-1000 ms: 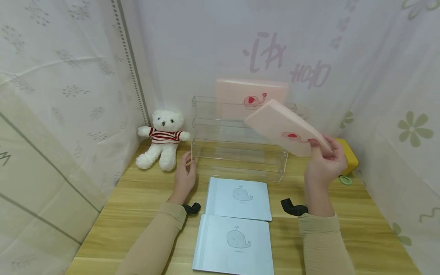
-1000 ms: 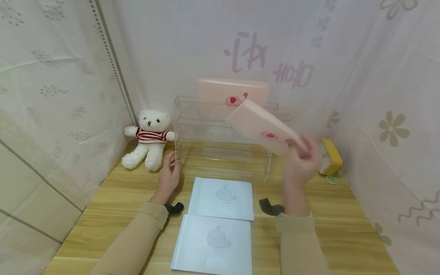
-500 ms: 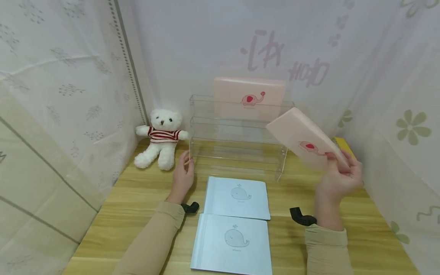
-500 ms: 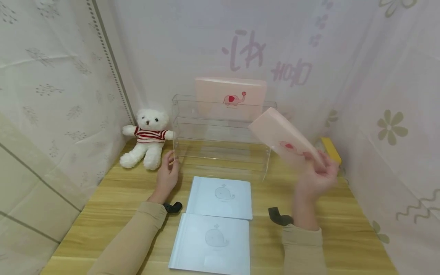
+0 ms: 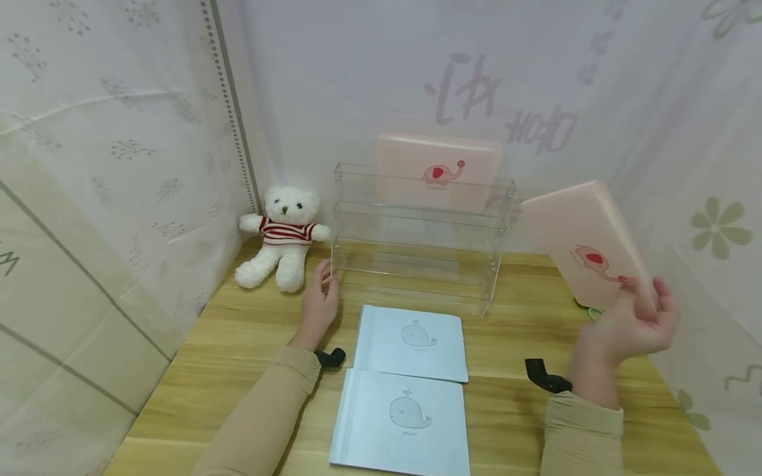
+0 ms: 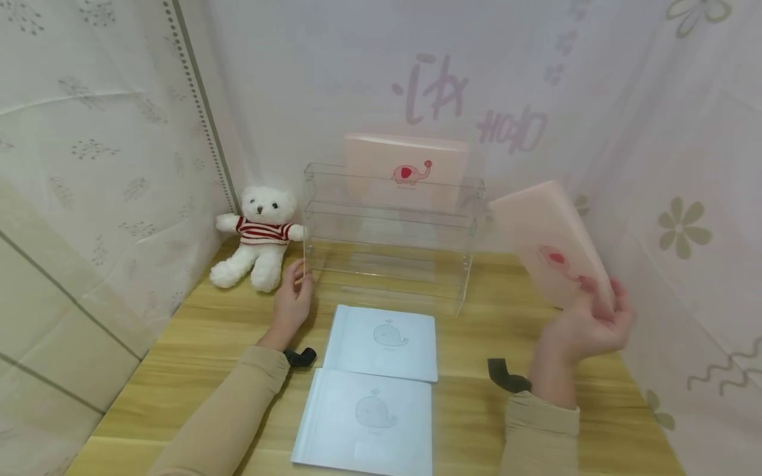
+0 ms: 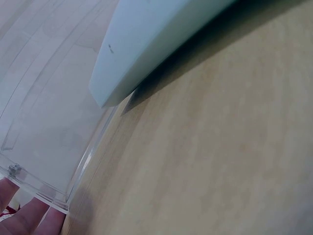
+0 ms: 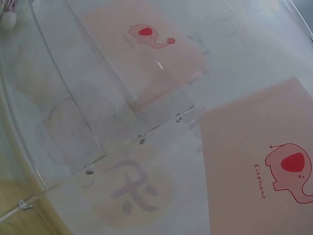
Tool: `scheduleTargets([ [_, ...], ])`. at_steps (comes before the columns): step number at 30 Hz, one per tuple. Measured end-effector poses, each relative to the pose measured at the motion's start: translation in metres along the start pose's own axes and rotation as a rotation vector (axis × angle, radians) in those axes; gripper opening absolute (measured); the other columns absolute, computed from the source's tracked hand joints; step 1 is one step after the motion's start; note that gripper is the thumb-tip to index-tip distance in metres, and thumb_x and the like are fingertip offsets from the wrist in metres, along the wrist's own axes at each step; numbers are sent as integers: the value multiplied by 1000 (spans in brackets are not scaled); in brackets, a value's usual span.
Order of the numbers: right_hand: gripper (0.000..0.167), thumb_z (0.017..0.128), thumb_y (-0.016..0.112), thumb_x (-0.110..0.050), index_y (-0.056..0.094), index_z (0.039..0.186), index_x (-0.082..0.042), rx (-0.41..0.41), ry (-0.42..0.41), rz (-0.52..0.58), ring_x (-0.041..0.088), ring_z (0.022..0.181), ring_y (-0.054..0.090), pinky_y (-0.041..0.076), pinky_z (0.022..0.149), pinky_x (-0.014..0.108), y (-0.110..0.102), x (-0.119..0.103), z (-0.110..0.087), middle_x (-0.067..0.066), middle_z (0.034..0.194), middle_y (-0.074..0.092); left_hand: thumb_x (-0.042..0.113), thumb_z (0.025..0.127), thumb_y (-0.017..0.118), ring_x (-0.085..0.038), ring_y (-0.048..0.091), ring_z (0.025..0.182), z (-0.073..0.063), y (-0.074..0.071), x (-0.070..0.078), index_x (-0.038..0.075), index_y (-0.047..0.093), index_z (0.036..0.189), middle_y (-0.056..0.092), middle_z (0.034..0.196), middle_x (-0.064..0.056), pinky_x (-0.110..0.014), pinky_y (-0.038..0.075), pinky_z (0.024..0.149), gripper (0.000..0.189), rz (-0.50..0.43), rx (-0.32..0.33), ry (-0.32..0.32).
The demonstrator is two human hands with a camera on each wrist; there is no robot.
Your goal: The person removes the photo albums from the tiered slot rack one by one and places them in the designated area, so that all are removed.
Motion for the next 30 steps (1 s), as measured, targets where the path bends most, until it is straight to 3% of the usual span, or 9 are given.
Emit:
scheduleTargets([
  [3, 29, 86, 71, 26, 75, 109, 9, 14, -1, 19, 27, 98, 67, 58, 99, 40, -2, 4, 5, 15, 103, 68, 29, 116, 54, -44, 73, 129, 0, -1, -1, 27, 51, 160, 68, 150, -18, -65, 61, 102, 44, 0, 7, -3],
  [8, 29, 86, 84, 16, 78, 111, 2, 46, 79, -58, 24, 109, 68, 60, 102, 37, -11, 17, 14, 12, 116, 70, 30, 117, 53, -44, 73, 130, 0, -1, 0, 28, 50, 161, 68, 151, -18, -64, 61, 102, 45, 6, 3, -2],
  [11, 28, 92, 82, 8, 81, 116, -5, 47, 161, -142, 23, 117, 68, 60, 105, 33, -19, 29, 21, 9, 126, 73, 31, 117, 52, -44, 73, 130, 0, -1, 1, 25, 50, 162, 68, 151, -18, -65, 61, 103, 45, 2, 1, 5],
  [17, 32, 100, 76, -3, 81, 128, -17, -34, 344, -296, 20, 132, 68, 57, 114, 28, -32, 62, 25, 4, 142, 73, 30, 117, 52, -45, 73, 130, 0, 0, -1, 20, 49, 162, 68, 150, -19, -64, 61, 103, 46, -3, 1, 12],
  [23, 31, 106, 69, -8, 81, 132, -19, -104, 404, -449, 19, 135, 65, 54, 119, 29, -39, 89, 16, 0, 147, 69, 27, 117, 54, -44, 73, 130, -1, 0, 0, 23, 51, 161, 68, 150, -19, -63, 61, 104, 45, -7, -4, 0],
  [30, 34, 112, 59, -7, 80, 134, -21, -114, 467, -565, 15, 141, 59, 52, 120, 26, -48, 110, 11, -3, 161, 58, 29, 117, 52, -44, 73, 129, -1, 0, 2, 23, 49, 162, 67, 151, -19, -63, 61, 103, 46, 2, -3, 7],
])
Point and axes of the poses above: each hand's wrist, its own z-axis towards the middle knuckle, its own y-axis out of the palm, x = y × z, the point moved 6 cm from there along z, towards the middle knuckle
